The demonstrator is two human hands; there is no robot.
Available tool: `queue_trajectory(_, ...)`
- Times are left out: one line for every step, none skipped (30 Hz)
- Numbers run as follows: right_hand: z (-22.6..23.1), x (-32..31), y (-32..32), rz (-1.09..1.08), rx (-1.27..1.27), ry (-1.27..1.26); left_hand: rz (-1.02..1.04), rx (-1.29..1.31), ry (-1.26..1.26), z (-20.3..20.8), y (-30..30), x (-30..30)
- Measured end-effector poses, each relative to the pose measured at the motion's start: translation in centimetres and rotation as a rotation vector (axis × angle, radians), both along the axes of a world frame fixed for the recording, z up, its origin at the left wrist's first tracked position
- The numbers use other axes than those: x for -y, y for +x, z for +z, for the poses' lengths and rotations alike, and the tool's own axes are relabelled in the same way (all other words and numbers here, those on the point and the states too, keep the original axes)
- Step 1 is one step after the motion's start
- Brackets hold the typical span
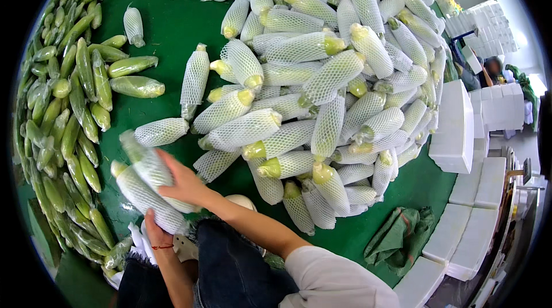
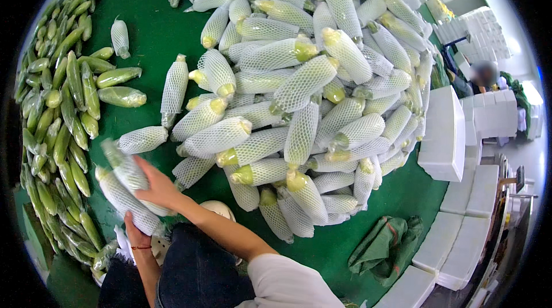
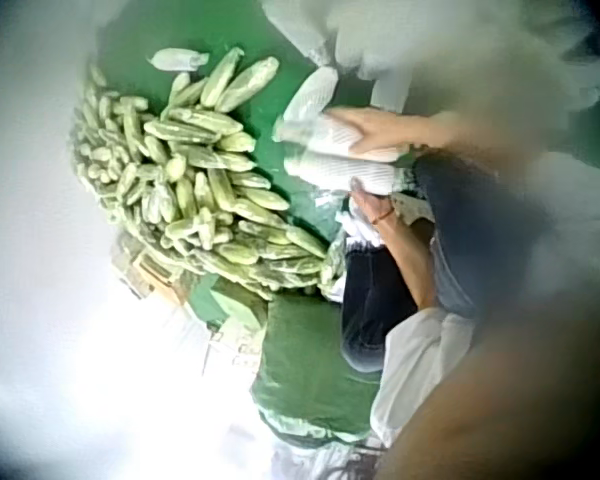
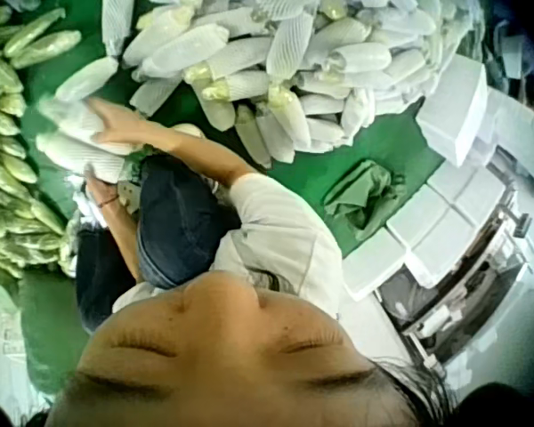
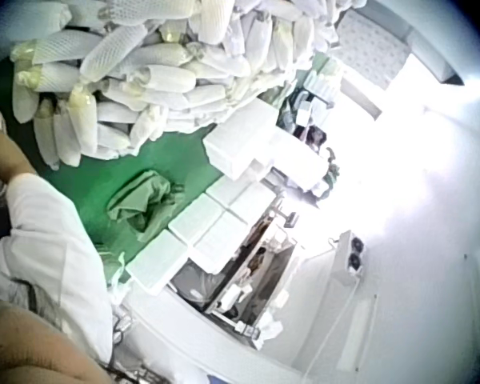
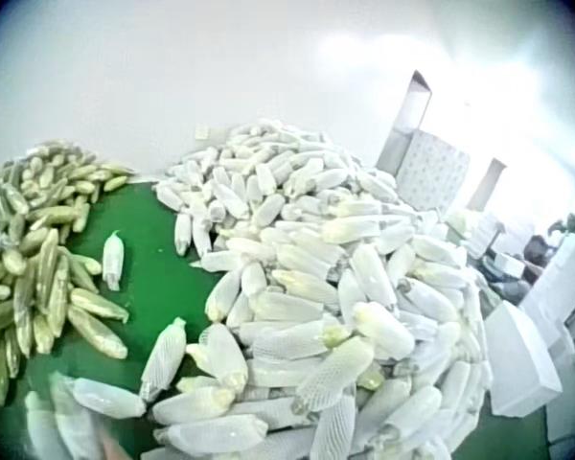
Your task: The person takes ears of corn from a pile on the floor and pulls white foam mesh sleeves over each one by hand, then places the covered corn into a separate pile.
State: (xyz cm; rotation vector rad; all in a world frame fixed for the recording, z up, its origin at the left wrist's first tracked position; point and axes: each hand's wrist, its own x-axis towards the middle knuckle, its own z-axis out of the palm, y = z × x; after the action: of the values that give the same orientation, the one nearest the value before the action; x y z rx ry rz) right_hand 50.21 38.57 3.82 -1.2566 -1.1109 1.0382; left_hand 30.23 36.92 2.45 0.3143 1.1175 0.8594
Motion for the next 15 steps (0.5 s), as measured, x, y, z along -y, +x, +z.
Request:
queue_trajectory(0.1, 2.3, 1.2, -0.010, -0.166, -0.081, -0.132, -0.023, 0.095, 1.1, 0.9, 0.0)
queue_trajectory(-0.5, 4.8, 1.9, -0.172, -0.360, -0.041, -0.265, -0.041, 0.192, 2.5, 2.5, -0.1)
queue_trajectory(-0.5, 7.5, 3.1, -0.291, -0.369, -0.155, -0.443, -0.008, 0.194, 4.5, 4.9, -0.9)
queue_trajectory(-1.2, 10.3, 4.6, -0.434, -0.502, -0.201, -0.629, -0.048, 0.224, 7.3, 9.2, -1.0)
queue_trajectory(2.6, 11.8, 6.1, -0.662, -0.477, -0.263, -0.833, -0.001, 0.396, 9.3, 12.7, -1.5)
queue_trajectory(2.4, 14.4, 9.5, -0.809, -0.360, -0.355, -1.109, 0.001, 0.737, 11.4, 17.9, -2.3)
queue_trajectory(5.2, 15.4, 11.8, -0.922, -0.577, -0.003, -1.261, 0.023, 0.941, 15.0, 23.1, -2.3)
queue_trajectory(8.0, 15.1, 14.2, -0.996, -0.691, 0.193, -1.321, -0.048, 1.154, 17.5, 27.0, -2.3)
queue_trajectory(8.6, 16.6, 18.3, -1.039, -0.571, 0.213, -1.305, -0.117, 1.384, 19.3, 31.3, -1.9)
queue_trajectory(9.4, 17.5, 22.1, -1.067, -0.462, 0.252, -1.189, -0.199, 1.559, 21.0, 34.4, -1.8)
queue_trajectory(10.5, 17.4, 24.8, -1.243, -0.327, 0.117, -1.079, -0.343, 1.682, 21.8, 35.9, -2.1)
queue_trajectory(11.7, 17.3, 26.8, -1.411, -0.178, -0.016, -0.946, -0.484, 1.798, 22.7, 37.0, -2.6)
queue_trajectory(13.0, 17.5, 28.2, -1.411, -0.101, 0.040, -0.790, -0.620, 1.904, 23.4, 37.7, -3.2)
queue_trajectory(12.8, 18.0, 29.0, -1.411, -0.038, 0.071, -0.707, -0.556, 1.854, 22.2, 37.0, -3.4)
queue_trajectory(12.9, 18.2, 29.9, -1.402, 0.027, 0.104, -0.688, -0.544, 1.801, 20.8, 35.6, -4.1)
